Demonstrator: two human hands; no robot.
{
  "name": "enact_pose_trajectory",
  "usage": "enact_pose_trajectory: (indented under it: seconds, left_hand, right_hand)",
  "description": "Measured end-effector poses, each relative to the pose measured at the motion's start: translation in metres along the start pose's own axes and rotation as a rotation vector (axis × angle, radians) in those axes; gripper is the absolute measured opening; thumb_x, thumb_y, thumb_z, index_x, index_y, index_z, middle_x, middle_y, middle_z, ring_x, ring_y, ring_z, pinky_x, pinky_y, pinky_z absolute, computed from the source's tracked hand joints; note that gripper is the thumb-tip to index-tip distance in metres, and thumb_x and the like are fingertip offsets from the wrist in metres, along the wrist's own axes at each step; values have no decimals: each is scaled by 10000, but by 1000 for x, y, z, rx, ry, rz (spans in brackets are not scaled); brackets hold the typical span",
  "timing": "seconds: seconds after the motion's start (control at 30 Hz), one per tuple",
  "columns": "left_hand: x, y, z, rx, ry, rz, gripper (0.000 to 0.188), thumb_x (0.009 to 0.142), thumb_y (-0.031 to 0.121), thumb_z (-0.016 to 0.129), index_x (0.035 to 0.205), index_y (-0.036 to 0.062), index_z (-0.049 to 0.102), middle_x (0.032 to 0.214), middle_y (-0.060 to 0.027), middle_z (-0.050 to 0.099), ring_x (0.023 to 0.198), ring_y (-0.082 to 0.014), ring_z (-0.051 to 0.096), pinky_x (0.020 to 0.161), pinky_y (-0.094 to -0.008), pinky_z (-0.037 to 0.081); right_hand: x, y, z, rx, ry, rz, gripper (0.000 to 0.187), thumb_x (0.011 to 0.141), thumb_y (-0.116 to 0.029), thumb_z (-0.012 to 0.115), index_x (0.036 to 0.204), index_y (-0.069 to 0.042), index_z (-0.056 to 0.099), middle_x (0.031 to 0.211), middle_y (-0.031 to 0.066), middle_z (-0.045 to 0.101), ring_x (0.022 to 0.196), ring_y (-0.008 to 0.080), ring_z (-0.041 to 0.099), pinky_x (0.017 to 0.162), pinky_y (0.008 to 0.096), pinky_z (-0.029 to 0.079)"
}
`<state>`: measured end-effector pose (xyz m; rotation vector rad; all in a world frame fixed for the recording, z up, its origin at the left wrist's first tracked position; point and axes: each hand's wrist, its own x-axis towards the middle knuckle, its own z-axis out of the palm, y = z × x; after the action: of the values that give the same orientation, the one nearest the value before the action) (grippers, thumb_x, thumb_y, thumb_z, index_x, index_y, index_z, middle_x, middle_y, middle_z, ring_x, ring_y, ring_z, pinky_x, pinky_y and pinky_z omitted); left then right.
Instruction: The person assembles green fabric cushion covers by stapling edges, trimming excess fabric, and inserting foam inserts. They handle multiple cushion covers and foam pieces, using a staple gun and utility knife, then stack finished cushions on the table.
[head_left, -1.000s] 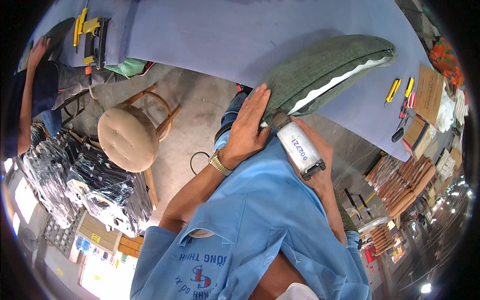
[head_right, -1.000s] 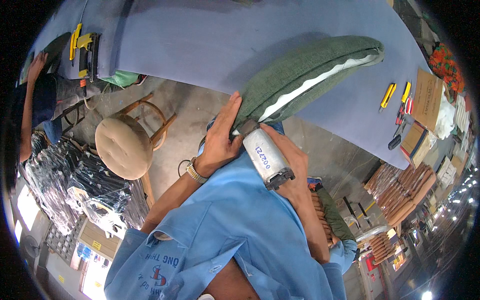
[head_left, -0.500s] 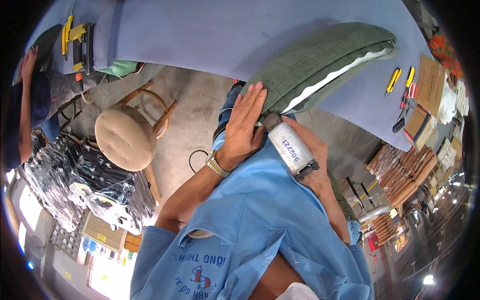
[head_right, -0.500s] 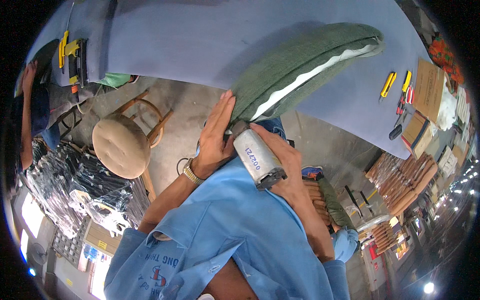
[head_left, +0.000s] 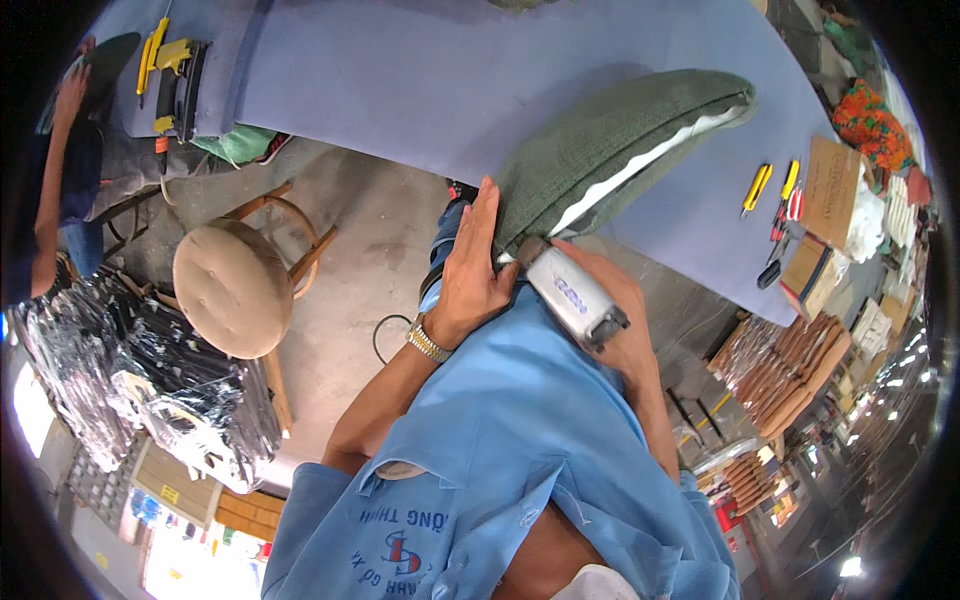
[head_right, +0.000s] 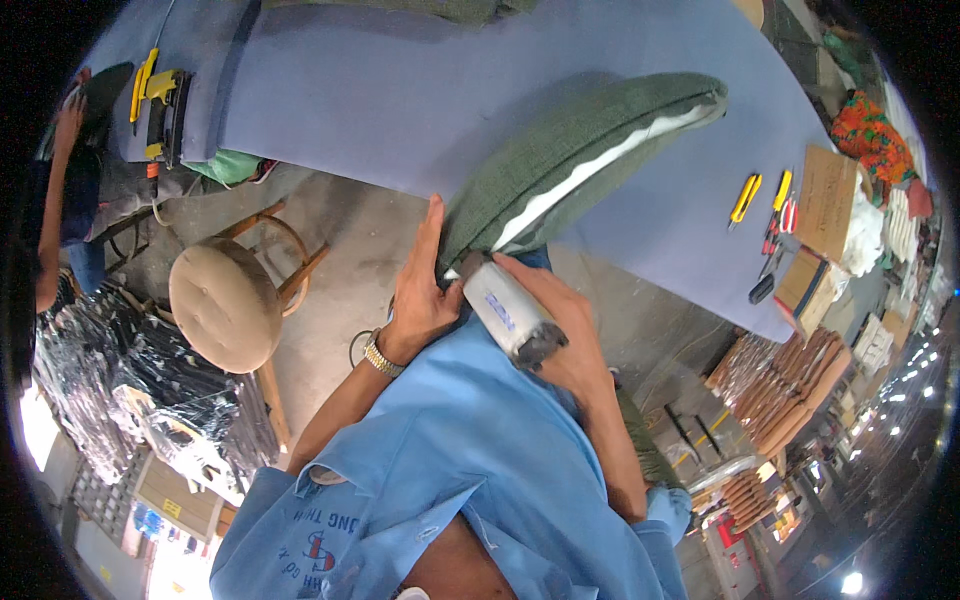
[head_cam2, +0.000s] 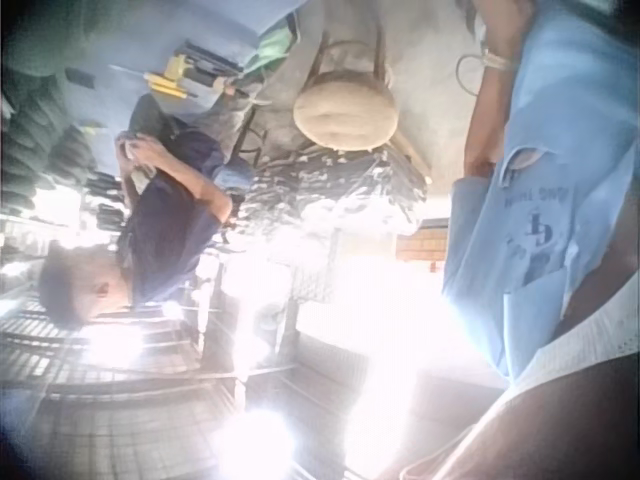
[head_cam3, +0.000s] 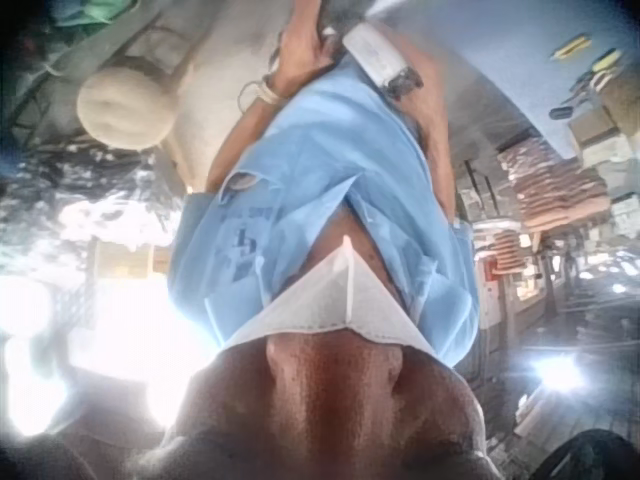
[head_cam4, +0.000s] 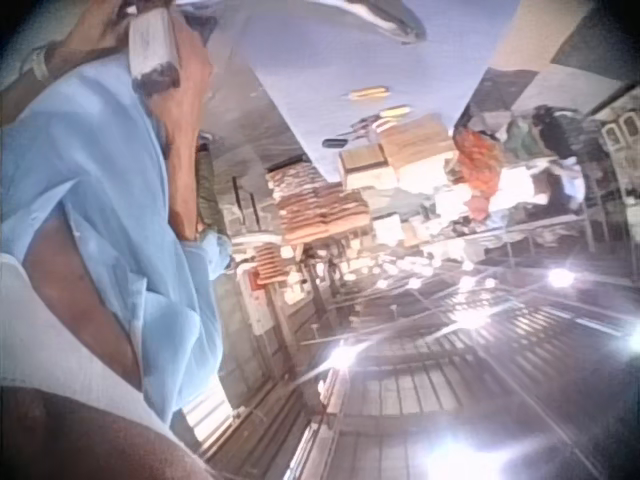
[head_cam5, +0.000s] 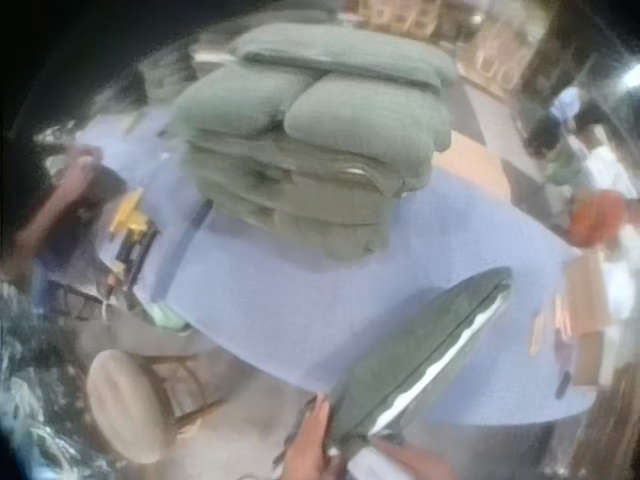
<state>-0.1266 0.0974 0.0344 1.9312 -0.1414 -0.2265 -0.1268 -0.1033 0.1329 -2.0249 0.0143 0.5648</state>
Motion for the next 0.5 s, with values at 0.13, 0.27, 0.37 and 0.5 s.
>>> enact_pose_trajectory:
  seconds: [0.13,0.27,0.37,0.5]
  left_hand:
    - [-1,4,5,7,12,22,969,719,-42,755,1586,4,324,1647,-237,316,1529,-362,322,1261,-487,260]
    - [-4,9,12,62,43,57,910,730,-24,745,1562,0,378,1632,-217,361,1528,-344,334,1258,-486,262]
    - [-7,17,23,110,65,44,865,739,-24,726,1545,3,415,1625,-196,386,1515,-335,363,1258,-490,258]
    - [-13,19,42,174,93,83,838,739,-29,714,1531,4,440,1607,-191,420,1507,-330,378,1261,-498,247]
  right_hand:
    - [-23,10,-37,-25,12,-8,595,791,-111,820,1356,-42,646,1145,139,725,1019,233,704,918,325,525]
    - [-26,35,-93,-52,118,250,583,798,-128,860,1330,-15,650,1091,135,725,941,199,689,824,340,540]
    - [-13,102,-147,-157,220,552,606,808,-159,864,1341,0,625,1079,141,726,902,181,682,768,331,549]
    - [11,216,-211,-223,419,410,654,825,-193,859,1391,-8,591,1077,137,715,868,182,668,754,312,545]
